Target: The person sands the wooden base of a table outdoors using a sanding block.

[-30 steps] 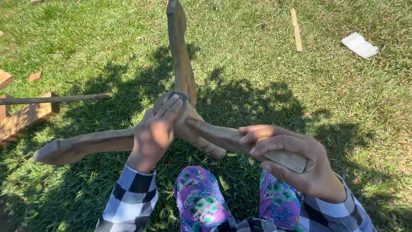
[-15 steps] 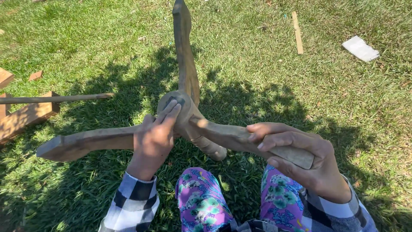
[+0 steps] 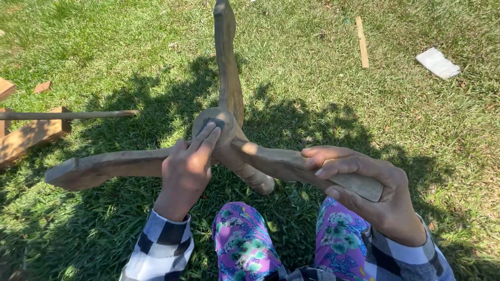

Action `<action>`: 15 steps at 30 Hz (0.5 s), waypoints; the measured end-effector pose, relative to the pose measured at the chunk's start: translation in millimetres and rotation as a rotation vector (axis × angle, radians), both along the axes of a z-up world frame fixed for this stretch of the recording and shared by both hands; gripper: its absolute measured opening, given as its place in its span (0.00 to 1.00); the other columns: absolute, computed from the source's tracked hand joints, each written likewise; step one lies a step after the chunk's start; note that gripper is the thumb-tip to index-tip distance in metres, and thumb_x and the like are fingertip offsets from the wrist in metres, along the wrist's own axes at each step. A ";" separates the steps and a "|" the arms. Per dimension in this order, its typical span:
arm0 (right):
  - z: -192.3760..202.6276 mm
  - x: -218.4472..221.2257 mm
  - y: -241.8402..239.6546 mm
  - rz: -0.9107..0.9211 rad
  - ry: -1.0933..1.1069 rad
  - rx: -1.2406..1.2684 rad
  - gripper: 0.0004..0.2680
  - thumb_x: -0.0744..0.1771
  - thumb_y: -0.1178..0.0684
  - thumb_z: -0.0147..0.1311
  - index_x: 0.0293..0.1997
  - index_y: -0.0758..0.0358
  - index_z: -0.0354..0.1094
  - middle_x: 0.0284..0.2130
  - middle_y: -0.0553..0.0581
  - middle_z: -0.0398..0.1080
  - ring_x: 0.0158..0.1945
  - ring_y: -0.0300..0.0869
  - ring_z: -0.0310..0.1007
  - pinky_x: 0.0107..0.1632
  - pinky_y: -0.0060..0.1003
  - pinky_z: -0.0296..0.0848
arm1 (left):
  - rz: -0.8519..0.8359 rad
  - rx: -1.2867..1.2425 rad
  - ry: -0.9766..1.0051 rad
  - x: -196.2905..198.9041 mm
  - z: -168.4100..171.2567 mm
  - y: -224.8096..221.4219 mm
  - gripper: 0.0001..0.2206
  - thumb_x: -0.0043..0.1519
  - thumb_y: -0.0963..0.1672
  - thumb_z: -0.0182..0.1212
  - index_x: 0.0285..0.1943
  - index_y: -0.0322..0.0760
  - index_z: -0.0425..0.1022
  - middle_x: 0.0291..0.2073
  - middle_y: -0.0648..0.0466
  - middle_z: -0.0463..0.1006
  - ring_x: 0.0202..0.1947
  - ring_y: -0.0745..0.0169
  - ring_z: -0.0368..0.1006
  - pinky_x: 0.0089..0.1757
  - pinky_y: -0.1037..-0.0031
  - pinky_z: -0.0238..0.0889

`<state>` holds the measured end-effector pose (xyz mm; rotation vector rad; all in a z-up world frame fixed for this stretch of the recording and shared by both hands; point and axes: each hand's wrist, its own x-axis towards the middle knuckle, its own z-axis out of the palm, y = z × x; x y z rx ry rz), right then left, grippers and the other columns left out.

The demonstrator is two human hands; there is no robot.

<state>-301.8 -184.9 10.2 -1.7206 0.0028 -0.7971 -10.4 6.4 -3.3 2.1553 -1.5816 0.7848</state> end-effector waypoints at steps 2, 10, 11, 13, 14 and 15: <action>-0.8 0.7 2.2 0.015 -0.009 0.016 0.08 0.64 0.64 0.60 0.47 0.69 0.75 0.54 0.64 0.76 0.67 0.57 0.72 0.70 0.53 0.69 | 0.038 0.028 0.002 10.3 0.4 -6.1 0.27 0.53 0.37 0.63 0.65 0.45 0.74 0.62 0.59 0.77 0.36 0.49 0.75 0.40 0.64 0.74; -3.3 -4.2 0.5 -0.005 -0.028 0.032 0.07 0.65 0.64 0.60 0.46 0.68 0.75 0.54 0.65 0.76 0.67 0.57 0.74 0.71 0.54 0.69 | 0.138 0.055 -0.021 4.9 1.3 12.0 0.26 0.55 0.37 0.63 0.65 0.44 0.74 0.62 0.58 0.78 0.32 0.50 0.73 0.37 0.65 0.73; -3.6 -4.8 0.1 -0.015 -0.013 0.024 0.07 0.64 0.64 0.60 0.46 0.68 0.75 0.54 0.65 0.76 0.67 0.57 0.73 0.70 0.53 0.69 | 0.111 0.034 -0.019 1.2 0.1 12.5 0.26 0.56 0.37 0.63 0.65 0.45 0.74 0.62 0.58 0.78 0.33 0.50 0.74 0.38 0.65 0.73; -3.0 -3.5 0.7 -0.016 0.005 0.014 0.07 0.64 0.64 0.60 0.45 0.68 0.75 0.55 0.65 0.76 0.67 0.57 0.73 0.69 0.52 0.69 | 0.093 0.012 -0.016 -3.7 -2.1 9.6 0.25 0.56 0.37 0.62 0.65 0.46 0.74 0.62 0.58 0.78 0.34 0.51 0.74 0.39 0.66 0.74; -2.0 -1.9 1.5 0.000 -0.011 0.025 0.07 0.64 0.64 0.60 0.46 0.68 0.75 0.54 0.65 0.76 0.67 0.57 0.73 0.70 0.53 0.70 | 0.072 -0.003 -0.027 -5.0 -3.1 5.7 0.25 0.56 0.36 0.63 0.64 0.46 0.75 0.61 0.59 0.78 0.34 0.51 0.74 0.39 0.66 0.74; -0.6 -0.1 1.8 0.013 -0.029 0.035 0.07 0.65 0.65 0.59 0.47 0.69 0.75 0.53 0.65 0.76 0.67 0.57 0.73 0.71 0.53 0.70 | 0.049 -0.020 -0.040 -5.6 -3.5 0.7 0.24 0.56 0.36 0.63 0.64 0.47 0.76 0.61 0.59 0.79 0.35 0.50 0.75 0.40 0.65 0.74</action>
